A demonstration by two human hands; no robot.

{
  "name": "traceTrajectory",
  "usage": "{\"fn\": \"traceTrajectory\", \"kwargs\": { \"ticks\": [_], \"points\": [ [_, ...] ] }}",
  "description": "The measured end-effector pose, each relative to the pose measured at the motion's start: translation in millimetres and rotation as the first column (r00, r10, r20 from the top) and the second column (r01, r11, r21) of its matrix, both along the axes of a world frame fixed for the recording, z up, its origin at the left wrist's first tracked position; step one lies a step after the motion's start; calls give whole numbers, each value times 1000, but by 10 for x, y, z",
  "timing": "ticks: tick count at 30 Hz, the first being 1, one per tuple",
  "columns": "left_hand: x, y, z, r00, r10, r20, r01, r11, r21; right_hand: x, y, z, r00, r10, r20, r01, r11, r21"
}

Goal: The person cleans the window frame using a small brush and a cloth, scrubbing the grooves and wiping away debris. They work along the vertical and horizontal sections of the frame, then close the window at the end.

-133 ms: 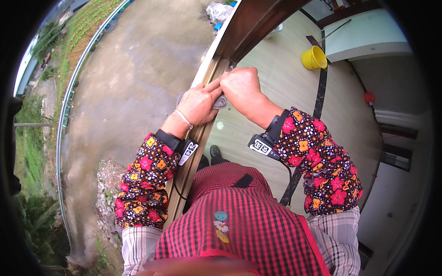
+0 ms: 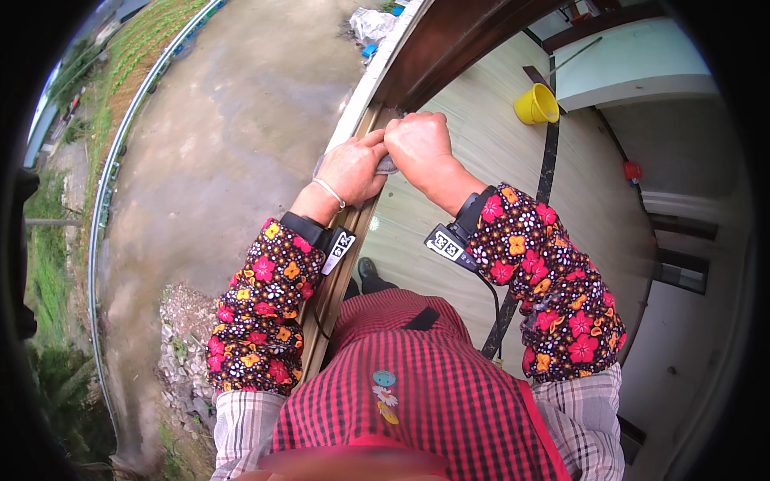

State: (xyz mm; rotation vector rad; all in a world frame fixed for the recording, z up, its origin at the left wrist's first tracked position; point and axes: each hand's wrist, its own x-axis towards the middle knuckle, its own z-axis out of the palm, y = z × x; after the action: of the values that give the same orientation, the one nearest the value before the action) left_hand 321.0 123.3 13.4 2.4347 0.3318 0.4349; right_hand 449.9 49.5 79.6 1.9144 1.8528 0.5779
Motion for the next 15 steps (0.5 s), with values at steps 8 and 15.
{"fn": "traceTrajectory", "kwargs": {
  "ticks": [8, 15],
  "points": [
    [-282, -83, -51, 1000, -24, 3, 24, 994, -111, -319, 17, -26, 999, -33, -15, 29, 977, -212],
    [-131, -91, -42, 998, -50, -42, 39, 973, -226, -480, 26, 167, 992, -108, 58, 122, 913, -390]
  ]
}}
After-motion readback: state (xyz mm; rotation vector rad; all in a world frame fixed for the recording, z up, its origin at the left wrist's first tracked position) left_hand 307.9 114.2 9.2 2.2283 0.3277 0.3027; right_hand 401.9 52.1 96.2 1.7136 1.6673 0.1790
